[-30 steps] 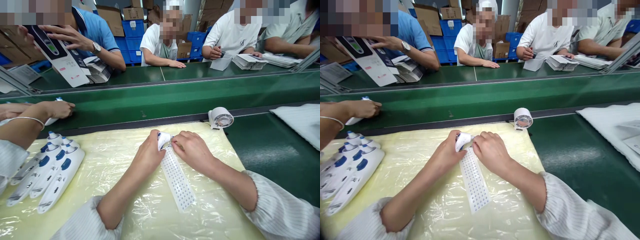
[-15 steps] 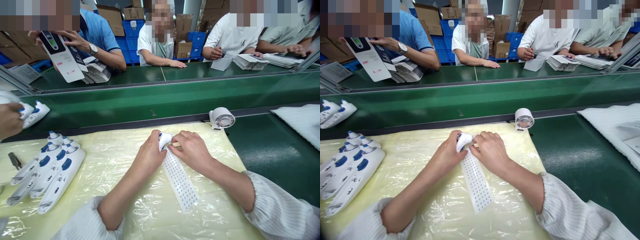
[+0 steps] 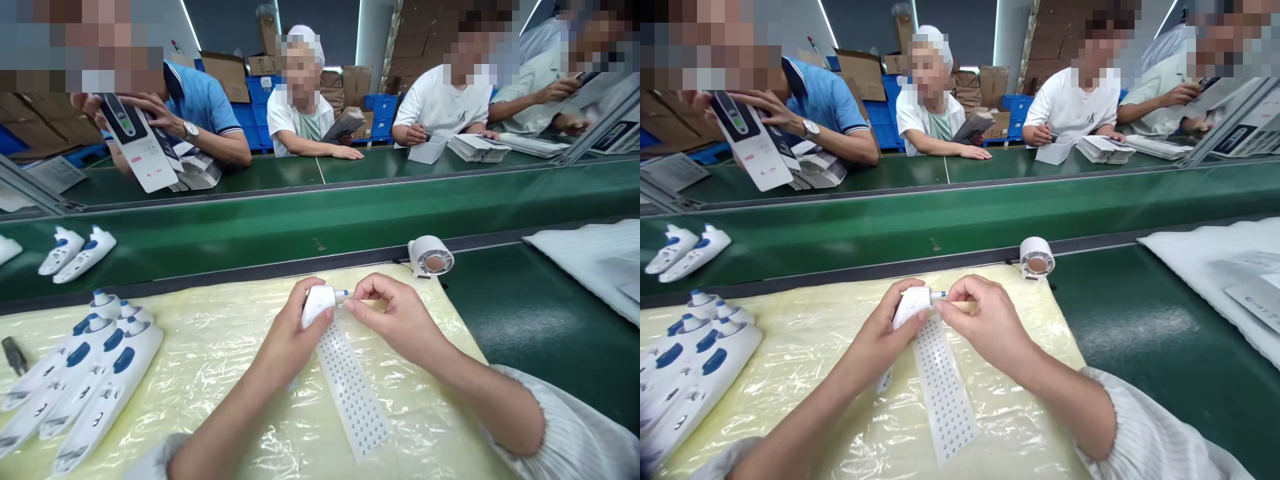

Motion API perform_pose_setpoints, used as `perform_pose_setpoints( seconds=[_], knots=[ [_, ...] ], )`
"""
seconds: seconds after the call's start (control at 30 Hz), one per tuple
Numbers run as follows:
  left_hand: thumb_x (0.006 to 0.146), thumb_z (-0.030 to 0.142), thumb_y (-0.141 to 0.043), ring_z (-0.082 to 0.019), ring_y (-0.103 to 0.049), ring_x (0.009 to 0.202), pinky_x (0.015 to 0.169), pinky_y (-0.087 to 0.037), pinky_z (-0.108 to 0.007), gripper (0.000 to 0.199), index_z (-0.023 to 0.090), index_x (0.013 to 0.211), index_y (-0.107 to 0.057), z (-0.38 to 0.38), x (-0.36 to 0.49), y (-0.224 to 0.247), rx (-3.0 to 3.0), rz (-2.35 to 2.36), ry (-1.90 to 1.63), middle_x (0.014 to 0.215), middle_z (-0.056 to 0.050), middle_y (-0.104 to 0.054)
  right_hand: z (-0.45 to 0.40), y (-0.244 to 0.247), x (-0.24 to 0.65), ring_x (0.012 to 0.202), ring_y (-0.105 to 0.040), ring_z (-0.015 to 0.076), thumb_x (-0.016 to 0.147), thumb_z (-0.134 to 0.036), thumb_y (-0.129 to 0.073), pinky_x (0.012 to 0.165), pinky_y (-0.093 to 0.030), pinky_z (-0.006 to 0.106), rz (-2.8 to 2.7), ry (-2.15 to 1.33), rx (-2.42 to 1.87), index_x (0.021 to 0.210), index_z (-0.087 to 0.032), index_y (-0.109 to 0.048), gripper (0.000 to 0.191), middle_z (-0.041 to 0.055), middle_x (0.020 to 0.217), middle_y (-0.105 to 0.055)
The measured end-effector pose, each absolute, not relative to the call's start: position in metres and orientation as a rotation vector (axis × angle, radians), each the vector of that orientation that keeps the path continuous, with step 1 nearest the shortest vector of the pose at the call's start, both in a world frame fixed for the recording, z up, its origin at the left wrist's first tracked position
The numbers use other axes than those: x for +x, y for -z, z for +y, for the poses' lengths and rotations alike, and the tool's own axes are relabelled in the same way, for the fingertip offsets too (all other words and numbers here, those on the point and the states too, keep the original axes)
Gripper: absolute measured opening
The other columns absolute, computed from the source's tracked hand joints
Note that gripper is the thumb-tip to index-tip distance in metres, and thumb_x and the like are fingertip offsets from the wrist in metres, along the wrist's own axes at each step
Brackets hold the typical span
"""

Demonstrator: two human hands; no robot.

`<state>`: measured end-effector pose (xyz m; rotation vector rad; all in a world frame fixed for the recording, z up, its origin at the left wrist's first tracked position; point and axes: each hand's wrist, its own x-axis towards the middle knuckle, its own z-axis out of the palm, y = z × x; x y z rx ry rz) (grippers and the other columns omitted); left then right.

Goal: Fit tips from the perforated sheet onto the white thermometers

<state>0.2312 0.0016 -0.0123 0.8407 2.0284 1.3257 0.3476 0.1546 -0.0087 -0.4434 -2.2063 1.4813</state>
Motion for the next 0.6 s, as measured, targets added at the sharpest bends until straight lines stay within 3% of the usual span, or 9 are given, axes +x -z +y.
perform_pose_setpoints(
  seconds=[0.17, 0.33, 0.6],
  knots=[
    [0.086, 0.038, -0.057, -0.015, -0.051, 0.067, 0.061, -0.042, -0.026, 0.034, 0.028, 0.113, -0.039, 0.002, 0.249, 0.002, 0.674, 1.894, -1.432, 0.079, 0.005, -0.052, 0.148, -0.010, 0.356, 0.071, -0.056, 0.0156, 0.086, -0.032, -0.065, 0.057, -0.042, 0.024, -2.240, -1.426, -0.416, 0.073, -0.021, -0.059, 0.018, -0.0009, 0.075, -0.061],
    [0.085, 0.041, -0.056, -0.017, -0.050, 0.068, 0.062, -0.040, -0.027, 0.045, 0.029, 0.126, -0.041, 0.000, 0.262, -0.006, 0.717, 1.984, -1.327, 0.077, 0.004, -0.054, 0.146, -0.017, 0.361, 0.070, -0.055, 0.0157, 0.084, -0.025, -0.066, 0.051, -0.037, 0.023, -2.323, -1.334, -0.422, 0.071, -0.021, -0.059, 0.015, -0.0003, 0.075, -0.059],
    [0.084, 0.037, -0.055, -0.016, -0.049, 0.068, 0.062, -0.038, -0.026, 0.044, 0.029, 0.125, -0.041, -0.001, 0.268, -0.010, 0.655, 1.884, -1.330, 0.078, 0.004, -0.053, 0.146, -0.017, 0.361, 0.080, -0.060, 0.0173, 0.082, -0.022, -0.067, 0.060, -0.042, 0.025, -2.328, -1.338, -0.360, 0.073, -0.022, -0.062, 0.010, 0.0009, 0.092, -0.063]
  ],
)
